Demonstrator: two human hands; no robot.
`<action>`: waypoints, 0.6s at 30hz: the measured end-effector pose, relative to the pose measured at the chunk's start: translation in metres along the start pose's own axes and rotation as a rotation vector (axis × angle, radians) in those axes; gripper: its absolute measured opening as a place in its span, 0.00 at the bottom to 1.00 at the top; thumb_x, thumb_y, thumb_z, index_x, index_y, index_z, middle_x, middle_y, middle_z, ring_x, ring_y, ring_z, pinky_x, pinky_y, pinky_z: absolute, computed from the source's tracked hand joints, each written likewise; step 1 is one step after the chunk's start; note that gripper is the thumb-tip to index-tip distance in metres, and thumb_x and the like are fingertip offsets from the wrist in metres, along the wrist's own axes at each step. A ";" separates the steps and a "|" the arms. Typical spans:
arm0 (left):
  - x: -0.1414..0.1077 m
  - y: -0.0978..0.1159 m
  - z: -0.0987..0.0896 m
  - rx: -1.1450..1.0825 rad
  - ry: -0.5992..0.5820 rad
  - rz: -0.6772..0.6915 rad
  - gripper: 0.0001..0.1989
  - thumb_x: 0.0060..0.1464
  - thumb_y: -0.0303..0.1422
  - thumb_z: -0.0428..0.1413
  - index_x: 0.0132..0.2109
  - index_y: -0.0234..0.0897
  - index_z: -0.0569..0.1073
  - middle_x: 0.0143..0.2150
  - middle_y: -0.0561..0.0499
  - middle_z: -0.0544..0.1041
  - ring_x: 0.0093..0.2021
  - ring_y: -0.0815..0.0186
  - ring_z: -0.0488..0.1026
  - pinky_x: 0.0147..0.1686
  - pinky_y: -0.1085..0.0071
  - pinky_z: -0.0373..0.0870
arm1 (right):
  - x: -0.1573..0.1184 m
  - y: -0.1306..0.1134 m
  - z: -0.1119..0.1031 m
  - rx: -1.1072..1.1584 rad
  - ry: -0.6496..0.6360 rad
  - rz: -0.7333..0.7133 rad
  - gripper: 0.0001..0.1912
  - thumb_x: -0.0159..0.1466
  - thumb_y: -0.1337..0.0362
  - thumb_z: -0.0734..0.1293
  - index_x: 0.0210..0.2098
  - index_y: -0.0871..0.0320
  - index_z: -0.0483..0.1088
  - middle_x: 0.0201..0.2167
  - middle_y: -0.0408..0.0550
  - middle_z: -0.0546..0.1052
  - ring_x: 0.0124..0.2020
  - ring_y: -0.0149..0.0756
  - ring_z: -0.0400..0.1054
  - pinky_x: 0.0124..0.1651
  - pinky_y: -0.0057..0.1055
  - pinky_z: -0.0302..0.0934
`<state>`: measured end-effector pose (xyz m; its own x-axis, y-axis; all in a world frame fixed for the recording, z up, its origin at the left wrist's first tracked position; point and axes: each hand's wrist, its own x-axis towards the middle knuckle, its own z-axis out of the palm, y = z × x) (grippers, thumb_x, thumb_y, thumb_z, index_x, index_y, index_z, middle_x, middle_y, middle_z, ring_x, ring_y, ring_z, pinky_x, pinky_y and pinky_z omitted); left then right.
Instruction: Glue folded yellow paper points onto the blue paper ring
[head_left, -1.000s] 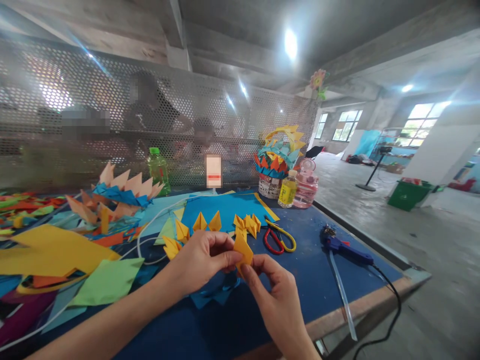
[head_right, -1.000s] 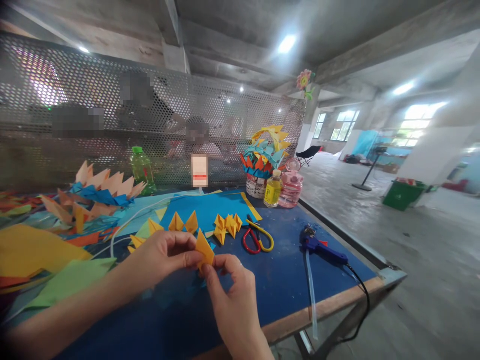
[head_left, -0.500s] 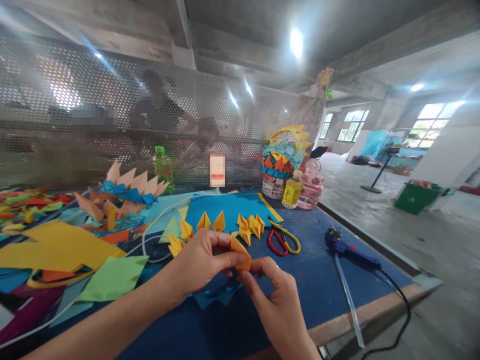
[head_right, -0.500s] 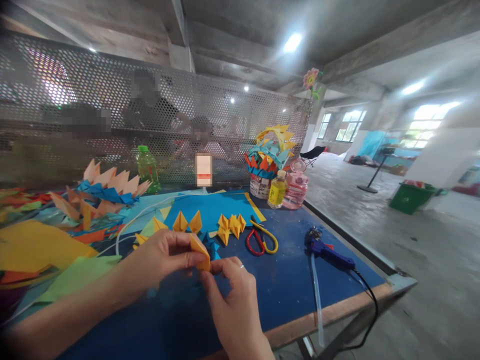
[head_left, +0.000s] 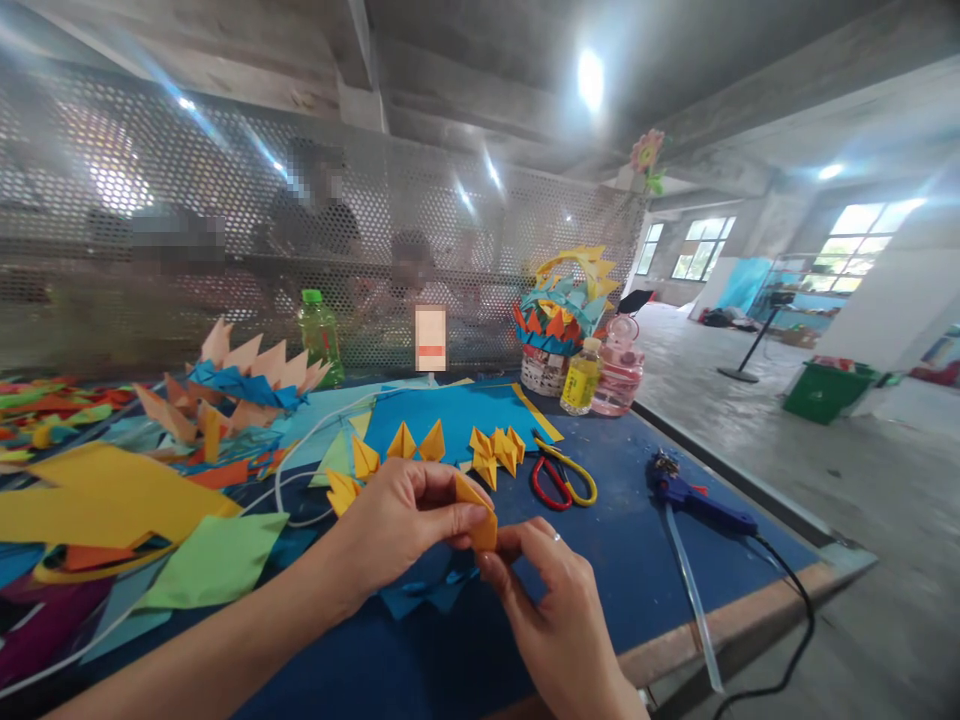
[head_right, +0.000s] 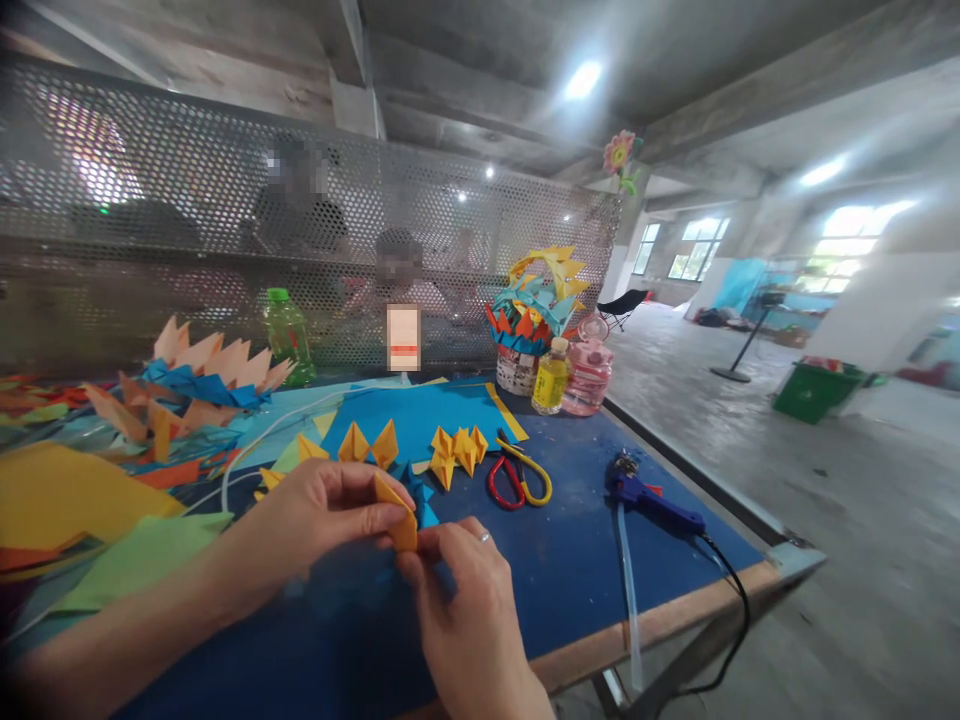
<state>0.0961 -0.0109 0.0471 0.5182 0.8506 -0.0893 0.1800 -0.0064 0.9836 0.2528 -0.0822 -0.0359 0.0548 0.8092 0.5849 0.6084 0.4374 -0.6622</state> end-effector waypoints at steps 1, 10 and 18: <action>0.000 0.000 0.000 0.002 0.004 -0.004 0.10 0.41 0.38 0.67 0.30 0.36 0.81 0.28 0.52 0.82 0.29 0.67 0.75 0.33 0.74 0.72 | -0.001 -0.002 -0.003 -0.006 -0.017 -0.009 0.05 0.67 0.66 0.66 0.34 0.54 0.73 0.29 0.41 0.78 0.32 0.33 0.72 0.37 0.26 0.62; 0.003 0.000 -0.011 0.027 0.092 -0.018 0.12 0.40 0.41 0.68 0.32 0.39 0.83 0.31 0.52 0.83 0.33 0.64 0.78 0.35 0.73 0.75 | 0.005 0.062 -0.098 -0.741 0.022 0.002 0.12 0.72 0.60 0.57 0.44 0.53 0.71 0.40 0.46 0.79 0.42 0.35 0.73 0.48 0.29 0.66; 0.003 0.016 -0.019 0.109 0.234 0.001 0.11 0.38 0.41 0.68 0.28 0.39 0.82 0.27 0.54 0.81 0.29 0.67 0.75 0.31 0.75 0.74 | 0.007 0.164 -0.176 -1.162 -0.113 0.202 0.20 0.60 0.75 0.58 0.48 0.66 0.73 0.42 0.63 0.78 0.41 0.54 0.75 0.43 0.48 0.66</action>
<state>0.0846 0.0019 0.0653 0.3131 0.9490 -0.0375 0.2756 -0.0530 0.9598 0.4925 -0.0738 -0.0582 0.1976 0.8781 0.4357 0.9544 -0.2739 0.1191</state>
